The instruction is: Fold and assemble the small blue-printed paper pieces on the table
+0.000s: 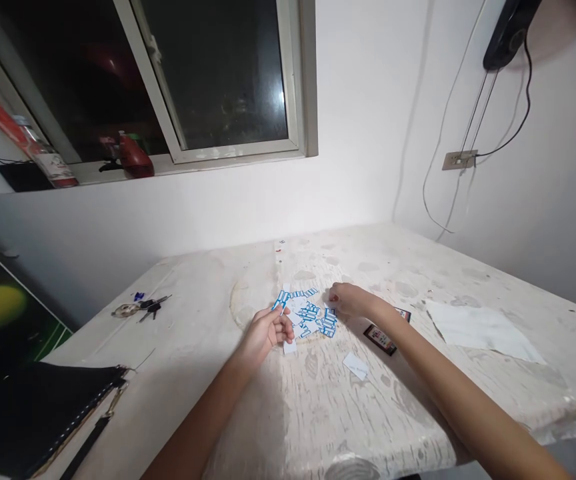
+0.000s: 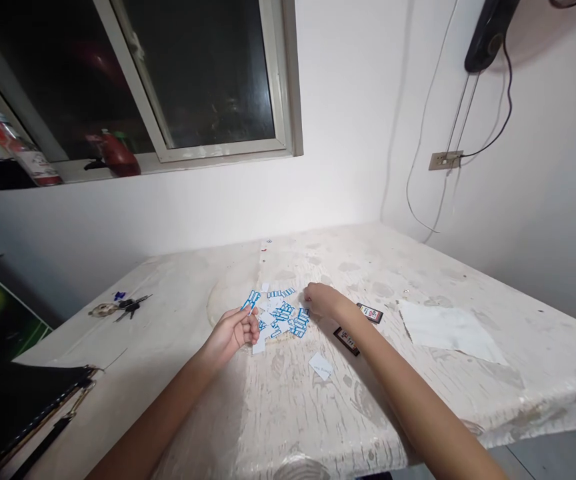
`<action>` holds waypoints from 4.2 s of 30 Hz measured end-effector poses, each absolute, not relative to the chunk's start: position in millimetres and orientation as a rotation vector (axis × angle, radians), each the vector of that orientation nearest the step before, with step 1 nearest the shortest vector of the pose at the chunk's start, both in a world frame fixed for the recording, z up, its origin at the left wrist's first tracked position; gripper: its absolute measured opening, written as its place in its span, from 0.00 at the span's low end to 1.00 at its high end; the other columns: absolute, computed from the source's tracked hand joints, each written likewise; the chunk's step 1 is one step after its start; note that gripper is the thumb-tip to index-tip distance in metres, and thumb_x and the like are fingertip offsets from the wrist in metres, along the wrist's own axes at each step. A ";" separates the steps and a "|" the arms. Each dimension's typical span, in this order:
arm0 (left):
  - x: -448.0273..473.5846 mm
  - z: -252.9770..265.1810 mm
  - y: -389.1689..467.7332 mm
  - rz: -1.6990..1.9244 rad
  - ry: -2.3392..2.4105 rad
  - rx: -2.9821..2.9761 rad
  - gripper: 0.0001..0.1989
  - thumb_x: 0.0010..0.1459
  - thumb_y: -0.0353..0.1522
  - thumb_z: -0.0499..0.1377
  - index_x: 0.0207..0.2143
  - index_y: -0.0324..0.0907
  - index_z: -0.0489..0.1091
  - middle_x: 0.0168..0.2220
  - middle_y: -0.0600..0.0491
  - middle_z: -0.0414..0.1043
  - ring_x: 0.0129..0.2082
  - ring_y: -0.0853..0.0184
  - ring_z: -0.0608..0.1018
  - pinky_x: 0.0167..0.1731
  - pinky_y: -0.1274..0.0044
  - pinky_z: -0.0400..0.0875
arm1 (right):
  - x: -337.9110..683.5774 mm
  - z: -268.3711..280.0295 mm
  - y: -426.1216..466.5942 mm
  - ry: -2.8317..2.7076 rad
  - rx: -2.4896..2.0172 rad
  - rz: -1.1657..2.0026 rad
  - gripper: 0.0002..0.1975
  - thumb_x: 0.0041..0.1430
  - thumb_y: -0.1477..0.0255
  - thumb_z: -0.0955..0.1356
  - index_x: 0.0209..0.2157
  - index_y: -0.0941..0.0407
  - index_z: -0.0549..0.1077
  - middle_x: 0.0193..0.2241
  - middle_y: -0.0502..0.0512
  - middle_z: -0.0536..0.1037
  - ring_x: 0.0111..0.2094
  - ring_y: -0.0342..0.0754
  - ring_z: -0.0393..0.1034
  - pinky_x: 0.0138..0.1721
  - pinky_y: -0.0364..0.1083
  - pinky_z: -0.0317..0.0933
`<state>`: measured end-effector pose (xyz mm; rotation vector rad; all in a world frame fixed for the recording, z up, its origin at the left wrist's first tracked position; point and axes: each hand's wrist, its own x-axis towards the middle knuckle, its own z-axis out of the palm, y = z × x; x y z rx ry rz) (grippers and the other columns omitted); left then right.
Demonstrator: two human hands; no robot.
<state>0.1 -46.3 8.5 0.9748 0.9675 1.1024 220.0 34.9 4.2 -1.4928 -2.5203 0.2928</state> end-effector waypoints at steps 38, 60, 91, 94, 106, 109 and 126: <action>5.7 -7.4 -46.8 0.762 0.995 1.152 0.17 0.54 0.44 0.56 0.32 0.37 0.64 0.21 0.48 0.73 0.20 0.66 0.76 0.22 0.77 0.70 | 193.1 24.0 -14.3 -1.809 -0.691 1.303 0.17 0.47 0.77 0.65 0.42 0.55 0.63 0.33 0.50 0.71 0.19 0.38 0.63 0.18 0.40 0.57; 19.4 -4.3 -58.0 0.769 0.965 1.305 0.22 0.54 0.48 0.53 0.35 0.36 0.63 0.27 0.44 0.76 0.28 0.62 0.79 0.33 0.70 0.73 | 184.4 14.9 -14.2 -2.044 -0.899 0.758 0.09 0.51 0.79 0.66 0.34 0.58 0.75 0.30 0.52 0.71 0.26 0.40 0.60 0.28 0.42 0.56; 15.3 6.1 -61.9 0.582 0.822 1.092 0.31 0.54 0.55 0.44 0.31 0.35 0.68 0.29 0.42 0.75 0.30 0.60 0.78 0.35 0.69 0.69 | 186.0 24.6 -28.1 -1.900 -0.679 1.398 0.07 0.52 0.72 0.66 0.34 0.58 0.69 0.23 0.50 0.71 0.25 0.42 0.67 0.22 0.41 0.57; 15.1 2.0 -59.5 0.565 0.797 1.069 0.28 0.54 0.54 0.45 0.28 0.37 0.65 0.27 0.43 0.74 0.29 0.60 0.78 0.34 0.70 0.68 | 184.4 23.0 -28.8 -1.894 -0.674 1.405 0.07 0.51 0.74 0.66 0.35 0.58 0.68 0.22 0.49 0.71 0.23 0.42 0.67 0.21 0.40 0.56; 15.6 2.1 -59.5 0.605 0.689 0.849 0.16 0.55 0.41 0.49 0.31 0.37 0.65 0.18 0.58 0.58 0.14 0.74 0.62 0.23 0.75 0.65 | 185.9 19.1 -25.5 -1.982 -0.706 1.432 0.09 0.52 0.71 0.67 0.36 0.59 0.70 0.18 0.47 0.67 0.20 0.40 0.62 0.21 0.40 0.54; 16.7 1.5 -58.6 0.577 0.656 0.703 0.13 0.55 0.38 0.48 0.27 0.39 0.63 0.16 0.61 0.49 0.13 0.77 0.53 0.16 0.80 0.58 | 182.3 15.5 -26.5 -1.972 -0.738 1.360 0.11 0.51 0.72 0.68 0.38 0.58 0.70 0.21 0.48 0.68 0.23 0.41 0.64 0.23 0.40 0.56; 7.9 29.7 -55.3 1.027 0.584 0.344 0.12 0.58 0.30 0.44 0.25 0.36 0.61 0.17 0.60 0.44 0.13 0.77 0.52 0.13 0.85 0.53 | 193.8 9.8 -12.3 -2.544 -0.942 0.522 0.14 0.47 0.74 0.71 0.38 0.59 0.74 0.37 0.59 0.71 0.40 0.52 0.65 0.37 0.46 0.59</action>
